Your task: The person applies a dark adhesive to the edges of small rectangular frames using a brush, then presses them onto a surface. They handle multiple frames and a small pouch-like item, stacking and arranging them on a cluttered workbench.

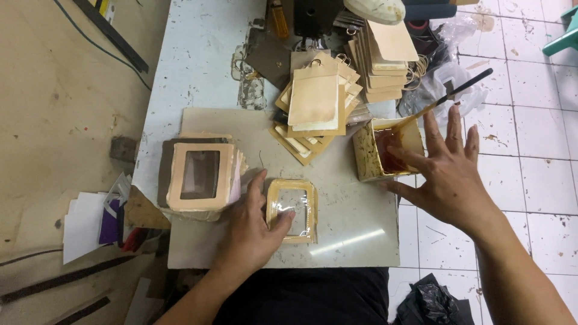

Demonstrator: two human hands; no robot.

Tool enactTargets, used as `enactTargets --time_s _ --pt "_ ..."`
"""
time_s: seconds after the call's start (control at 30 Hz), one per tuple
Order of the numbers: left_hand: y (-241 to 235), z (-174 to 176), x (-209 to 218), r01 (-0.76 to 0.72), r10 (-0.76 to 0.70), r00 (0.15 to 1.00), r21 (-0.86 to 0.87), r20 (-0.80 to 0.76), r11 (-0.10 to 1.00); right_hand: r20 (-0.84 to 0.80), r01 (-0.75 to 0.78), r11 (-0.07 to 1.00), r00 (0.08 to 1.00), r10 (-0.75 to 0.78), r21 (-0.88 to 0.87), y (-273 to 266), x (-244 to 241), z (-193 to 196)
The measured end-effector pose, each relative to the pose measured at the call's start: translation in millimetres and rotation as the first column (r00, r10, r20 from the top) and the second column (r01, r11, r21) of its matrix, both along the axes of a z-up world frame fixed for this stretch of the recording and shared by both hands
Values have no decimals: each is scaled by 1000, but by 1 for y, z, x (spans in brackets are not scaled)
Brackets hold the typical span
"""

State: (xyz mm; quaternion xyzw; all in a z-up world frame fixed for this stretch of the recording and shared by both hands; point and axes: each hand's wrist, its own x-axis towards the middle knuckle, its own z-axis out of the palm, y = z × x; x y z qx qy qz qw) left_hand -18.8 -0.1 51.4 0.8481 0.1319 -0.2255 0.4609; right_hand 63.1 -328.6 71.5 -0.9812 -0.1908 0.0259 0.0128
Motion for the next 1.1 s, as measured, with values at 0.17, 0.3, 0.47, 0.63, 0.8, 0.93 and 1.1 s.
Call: enactTargets --time_s 0.17,0.3,0.47,0.63,0.8,0.93,1.1 --pt "4 -17 6 58 -68 994 108 89 992 69 -98 971 994 85 220 -20 -11 14" --pt "5 -14 3 171 -185 978 148 93 974 166 -124 953 983 80 278 -25 -24 19" --pt "6 -19 1 177 -200 970 160 140 971 167 -195 889 976 136 414 34 -84 52" --pt "6 -27 -1 178 -220 942 180 254 968 182 -240 827 969 169 508 85 -83 -2" --pt "13 -7 3 207 -223 917 81 330 975 -32 -91 835 991 129 543 103 -55 -68" --pt "12 -4 2 203 -209 935 50 288 978 16 -108 846 993 117 523 110 -53 -67" --pt "10 -17 4 216 -232 929 85 289 973 -1 -116 823 990 140 556 108 -53 -65"
